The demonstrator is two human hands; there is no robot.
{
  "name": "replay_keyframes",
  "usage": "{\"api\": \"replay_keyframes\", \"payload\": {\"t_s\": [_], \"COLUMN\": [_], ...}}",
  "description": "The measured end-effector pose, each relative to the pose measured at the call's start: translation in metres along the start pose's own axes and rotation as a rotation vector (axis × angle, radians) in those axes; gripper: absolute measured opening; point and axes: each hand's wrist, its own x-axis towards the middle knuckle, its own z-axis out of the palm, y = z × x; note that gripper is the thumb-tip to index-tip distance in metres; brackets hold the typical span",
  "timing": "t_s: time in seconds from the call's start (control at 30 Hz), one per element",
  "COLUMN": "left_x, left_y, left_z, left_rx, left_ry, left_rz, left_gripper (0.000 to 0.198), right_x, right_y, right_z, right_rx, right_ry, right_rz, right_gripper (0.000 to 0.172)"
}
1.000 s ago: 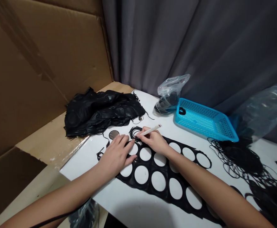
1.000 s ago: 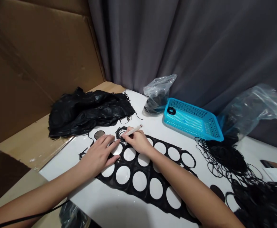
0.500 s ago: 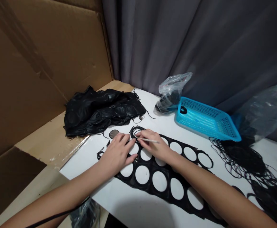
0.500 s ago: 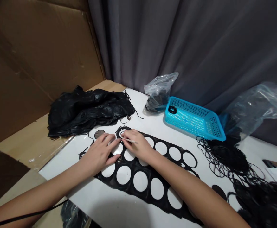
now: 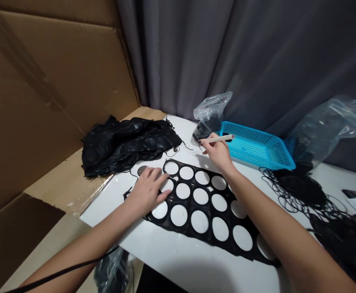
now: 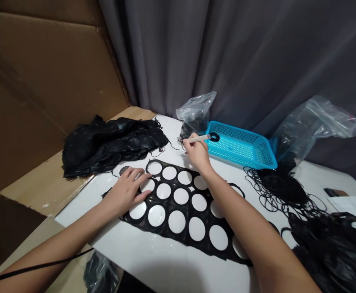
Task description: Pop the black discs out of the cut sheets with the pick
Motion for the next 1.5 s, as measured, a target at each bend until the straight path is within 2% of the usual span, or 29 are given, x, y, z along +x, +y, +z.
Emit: {"api": "replay_keyframes", "payload": {"t_s": [0.13,0.27,0.37,0.47,0.57,0.87,0.93,1.0,1.07,1.1,1.17,1.23,1.3,1.33,1.4,1.5], "left_x": [-0.008,-0.034,-0.052,-0.062,-0.064,-0.063,-0.063,-0.063,-0.063,-0.062,-0.061,-0.059,-0.058,-0.057,-0.055,-0.051], "left_y": [0.005,0.024,0.035,0.038,0.037,0.038,0.038,0.039,0.040,0.040,0.039,0.037,0.036,0.035,0.037,0.047], "left_z": [-0.013,-0.020,-0.015,-0.008,-0.005,-0.005,-0.003,-0.001,0.000,-0.001,-0.003,-0.007,-0.012,-0.014,-0.016,-0.012], "left_rx": [-0.010,-0.004,0.033,0.075,0.090,0.086,0.086,0.092,0.103,0.110,0.120,0.121,0.117,0.117,0.122,0.103], "left_ry": [0.044,0.039,0.045,0.071,0.076,0.078,0.075,0.069,0.067,0.066,0.065,0.073,0.088,0.095,0.118,0.150], "left_rz": [-0.031,0.006,0.027,0.039,0.044,0.074,0.072,0.065,0.059,0.056,0.055,0.056,0.051,0.044,0.027,0.070], "left_gripper": [0.032,0.025,0.029,0.034,0.034,0.034,0.034,0.034,0.033,0.032,0.030,0.028,0.026,0.025,0.024,0.028], "right_x": [-0.031,-0.068,-0.089,-0.102,-0.109,-0.112,-0.118,-0.122,-0.117,-0.110,-0.086,-0.059,-0.041,-0.039,-0.049,-0.085], "right_y": [-0.003,-0.010,-0.017,-0.023,-0.029,-0.028,-0.028,-0.027,-0.025,-0.022,-0.013,-0.003,0.003,0.004,0.002,-0.007], "right_z": [0.007,0.022,0.032,0.037,0.038,0.040,0.042,0.045,0.047,0.047,0.042,0.030,0.014,0.006,-0.005,-0.009], "right_rx": [0.487,0.687,0.669,0.377,0.114,0.031,-0.007,-0.113,-0.254,-0.309,-0.359,-0.352,-0.313,-0.284,-0.213,-0.109], "right_ry": [-0.247,-0.509,-0.668,-0.756,-0.754,-0.734,-0.714,-0.710,-0.705,-0.667,-0.484,-0.224,-0.108,-0.123,-0.256,-0.505], "right_rz": [0.346,0.536,0.474,0.204,-0.007,-0.169,-0.299,-0.494,-0.656,-0.685,-0.618,-0.445,-0.292,-0.234,-0.146,-0.081], "right_gripper": [0.030,0.029,0.026,0.024,0.022,0.020,0.019,0.015,0.015,0.016,0.016,0.012,0.012,0.013,0.016,0.019]}}
